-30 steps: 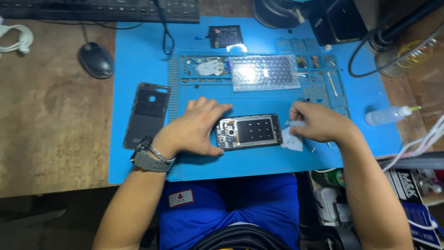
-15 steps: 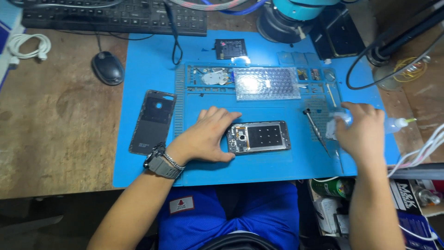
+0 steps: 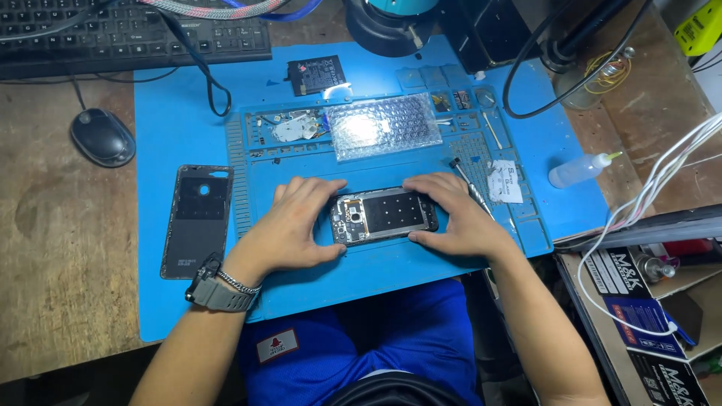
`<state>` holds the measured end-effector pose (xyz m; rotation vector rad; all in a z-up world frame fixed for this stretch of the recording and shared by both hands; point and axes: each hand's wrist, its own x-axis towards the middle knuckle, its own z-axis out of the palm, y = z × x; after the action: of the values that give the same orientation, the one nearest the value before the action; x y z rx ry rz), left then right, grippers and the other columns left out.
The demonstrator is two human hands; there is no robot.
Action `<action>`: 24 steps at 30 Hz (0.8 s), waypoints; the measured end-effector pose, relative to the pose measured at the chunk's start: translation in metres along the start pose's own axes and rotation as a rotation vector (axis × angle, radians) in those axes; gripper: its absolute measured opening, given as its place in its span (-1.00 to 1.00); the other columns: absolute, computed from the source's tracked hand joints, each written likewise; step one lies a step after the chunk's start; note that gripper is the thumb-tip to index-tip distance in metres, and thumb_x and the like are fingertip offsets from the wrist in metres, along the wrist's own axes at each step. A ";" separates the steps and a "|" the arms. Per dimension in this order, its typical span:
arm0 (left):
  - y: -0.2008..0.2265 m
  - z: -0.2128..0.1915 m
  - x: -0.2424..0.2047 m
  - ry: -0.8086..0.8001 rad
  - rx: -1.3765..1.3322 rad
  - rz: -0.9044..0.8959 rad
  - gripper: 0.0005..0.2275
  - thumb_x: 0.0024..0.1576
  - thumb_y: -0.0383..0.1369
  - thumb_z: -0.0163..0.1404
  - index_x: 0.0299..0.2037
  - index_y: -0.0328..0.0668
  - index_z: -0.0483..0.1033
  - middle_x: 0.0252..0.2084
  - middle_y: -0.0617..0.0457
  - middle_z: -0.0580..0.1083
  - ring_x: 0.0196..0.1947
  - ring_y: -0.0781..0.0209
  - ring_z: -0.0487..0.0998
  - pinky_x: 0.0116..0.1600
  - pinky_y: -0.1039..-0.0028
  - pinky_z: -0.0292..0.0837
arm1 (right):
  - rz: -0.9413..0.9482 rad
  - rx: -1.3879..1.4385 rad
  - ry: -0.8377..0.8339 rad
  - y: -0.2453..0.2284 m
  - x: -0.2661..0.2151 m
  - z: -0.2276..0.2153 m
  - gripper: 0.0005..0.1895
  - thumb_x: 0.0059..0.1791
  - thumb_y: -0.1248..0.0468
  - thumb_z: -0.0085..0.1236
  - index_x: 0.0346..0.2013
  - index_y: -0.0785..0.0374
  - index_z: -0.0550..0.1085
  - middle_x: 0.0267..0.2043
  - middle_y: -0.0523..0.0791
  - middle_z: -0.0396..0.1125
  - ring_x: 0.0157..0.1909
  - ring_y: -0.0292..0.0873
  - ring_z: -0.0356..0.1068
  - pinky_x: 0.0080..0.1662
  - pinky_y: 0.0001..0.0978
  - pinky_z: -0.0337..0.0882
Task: The person cleans the back of a black smartphone with a wipe, then removes the back cover to expose the internal components. They use a screwdriver to unscrew and remove a metal bracket from the phone's interior.
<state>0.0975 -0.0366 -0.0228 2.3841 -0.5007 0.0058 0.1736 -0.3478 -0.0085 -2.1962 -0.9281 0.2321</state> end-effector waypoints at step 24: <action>0.005 -0.005 0.004 -0.034 -0.036 -0.073 -0.11 -0.29 -0.25 0.39 0.37 -0.03 0.28 0.03 0.02 0.47 0.10 -0.03 0.40 0.23 0.20 0.15 | -0.108 0.061 0.071 0.014 -0.006 0.004 -0.27 -0.18 0.20 0.42 0.28 0.16 0.41 0.30 -0.04 0.35 0.33 0.16 0.21 0.37 0.24 -0.05</action>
<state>0.1003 -0.0388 -0.0151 2.3692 -0.4262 -0.0757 0.1751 -0.3564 -0.0216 -2.0783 -0.9838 0.1287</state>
